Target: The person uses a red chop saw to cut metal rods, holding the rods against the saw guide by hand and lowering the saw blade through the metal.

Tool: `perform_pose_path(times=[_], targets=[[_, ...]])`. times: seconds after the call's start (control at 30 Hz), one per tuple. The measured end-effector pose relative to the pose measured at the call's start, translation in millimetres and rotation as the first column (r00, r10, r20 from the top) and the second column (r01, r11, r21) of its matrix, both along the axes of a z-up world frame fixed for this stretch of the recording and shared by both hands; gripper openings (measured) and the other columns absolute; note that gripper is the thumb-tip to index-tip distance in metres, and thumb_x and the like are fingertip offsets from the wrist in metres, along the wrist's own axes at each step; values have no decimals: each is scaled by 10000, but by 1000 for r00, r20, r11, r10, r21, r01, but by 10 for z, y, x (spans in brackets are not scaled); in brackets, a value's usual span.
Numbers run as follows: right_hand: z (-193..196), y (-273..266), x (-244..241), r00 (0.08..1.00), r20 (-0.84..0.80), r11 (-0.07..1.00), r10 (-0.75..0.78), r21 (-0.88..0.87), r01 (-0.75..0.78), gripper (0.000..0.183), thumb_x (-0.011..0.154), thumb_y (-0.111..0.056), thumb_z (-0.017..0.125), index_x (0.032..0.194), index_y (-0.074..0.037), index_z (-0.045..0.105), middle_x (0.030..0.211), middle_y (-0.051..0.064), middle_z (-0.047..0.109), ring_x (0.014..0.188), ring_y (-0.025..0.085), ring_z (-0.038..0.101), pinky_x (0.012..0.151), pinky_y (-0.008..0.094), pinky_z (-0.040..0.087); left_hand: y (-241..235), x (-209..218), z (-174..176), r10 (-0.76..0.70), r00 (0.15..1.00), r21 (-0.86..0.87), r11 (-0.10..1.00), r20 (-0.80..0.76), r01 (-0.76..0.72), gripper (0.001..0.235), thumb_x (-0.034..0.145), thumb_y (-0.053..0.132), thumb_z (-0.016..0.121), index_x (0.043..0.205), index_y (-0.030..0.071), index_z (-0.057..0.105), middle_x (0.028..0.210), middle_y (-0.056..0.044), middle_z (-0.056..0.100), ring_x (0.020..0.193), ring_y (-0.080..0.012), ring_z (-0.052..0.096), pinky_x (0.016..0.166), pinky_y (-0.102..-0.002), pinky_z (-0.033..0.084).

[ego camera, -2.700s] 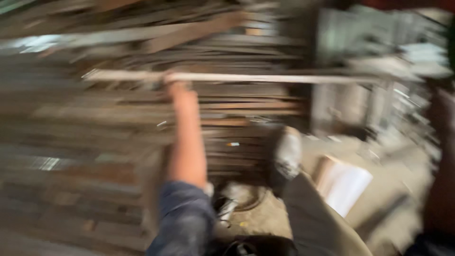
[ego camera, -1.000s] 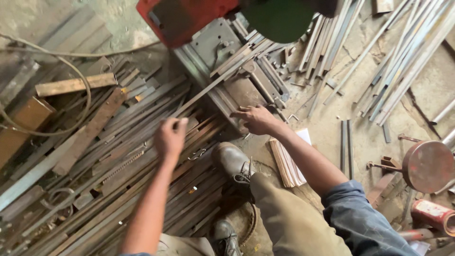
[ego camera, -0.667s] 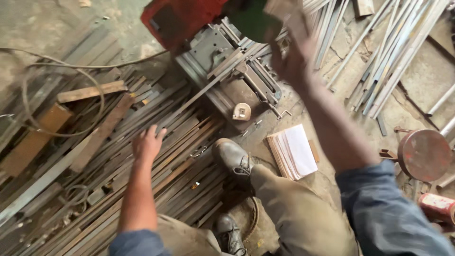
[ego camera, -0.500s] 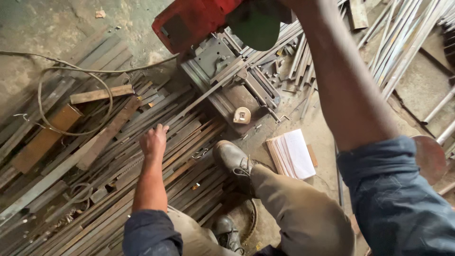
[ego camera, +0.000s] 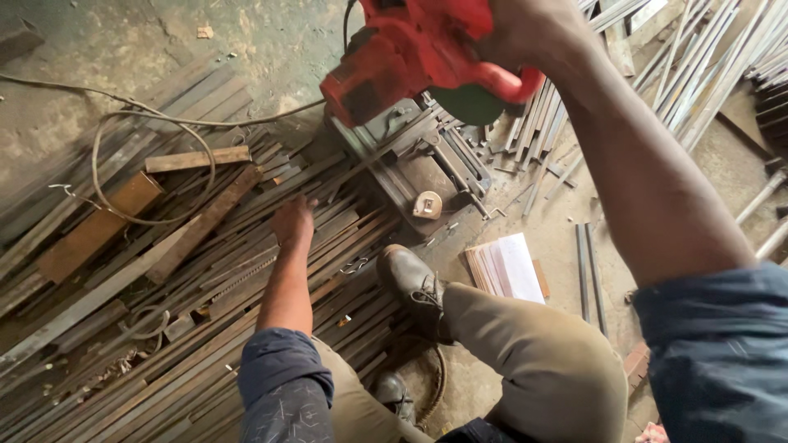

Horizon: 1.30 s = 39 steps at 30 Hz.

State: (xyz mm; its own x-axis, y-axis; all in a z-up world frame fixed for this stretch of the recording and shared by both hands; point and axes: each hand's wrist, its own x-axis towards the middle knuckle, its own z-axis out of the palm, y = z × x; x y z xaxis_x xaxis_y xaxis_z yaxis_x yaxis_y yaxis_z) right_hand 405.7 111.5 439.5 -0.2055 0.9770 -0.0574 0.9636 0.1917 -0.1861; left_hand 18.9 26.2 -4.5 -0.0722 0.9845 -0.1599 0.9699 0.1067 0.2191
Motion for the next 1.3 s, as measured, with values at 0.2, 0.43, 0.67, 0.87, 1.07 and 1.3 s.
perform_pose_path(times=[0.2,0.43,0.67,0.87,1.07,1.3], targets=[[-329,-354,307,788,-544,919,-289,-389,69,766,808,-15,782,1511,-108,493,1130,113,720,866,183,722,648,334,618,67,76,32,64,992,-17,998,106,-63,395,1017,433,567,1135,84,711,1080,-220,722,989,-428,693,785,-571,528],[-453,-520,313,721,-596,909,-352,-402,111,968,766,67,766,1615,-160,363,1073,139,711,642,128,601,505,282,505,80,129,32,83,975,-74,995,205,-69,416,1017,448,561,1170,91,711,1097,-204,734,1027,-404,697,850,-558,520],[-436,-545,305,727,-618,927,-300,-369,68,983,770,65,784,1624,-145,344,1058,97,707,633,89,611,511,249,517,93,112,41,82,966,-56,996,245,-71,392,1026,433,591,1097,72,726,1051,-199,739,990,-404,700,843,-541,522],[-471,-566,310,717,-632,926,-294,-374,50,983,775,77,769,1632,-153,347,1009,94,690,601,94,568,483,261,480,60,128,147,13,995,-33,999,97,-10,414,1066,437,557,1074,55,715,980,-197,746,907,-387,725,745,-522,555],[-538,-594,338,682,-666,929,-302,-365,54,997,757,110,737,1635,-161,348,1036,88,689,606,92,579,477,260,481,140,73,66,-15,998,-23,1000,67,17,362,1001,440,562,1010,140,764,982,-167,749,937,-394,714,757,-524,546],[-656,-608,425,721,-658,957,-216,-289,22,992,767,85,745,1640,-150,336,1177,120,694,773,70,629,586,250,538,62,51,-31,-61,994,150,987,89,47,354,1028,441,580,984,139,759,871,-164,751,828,-390,728,691,-517,551]])
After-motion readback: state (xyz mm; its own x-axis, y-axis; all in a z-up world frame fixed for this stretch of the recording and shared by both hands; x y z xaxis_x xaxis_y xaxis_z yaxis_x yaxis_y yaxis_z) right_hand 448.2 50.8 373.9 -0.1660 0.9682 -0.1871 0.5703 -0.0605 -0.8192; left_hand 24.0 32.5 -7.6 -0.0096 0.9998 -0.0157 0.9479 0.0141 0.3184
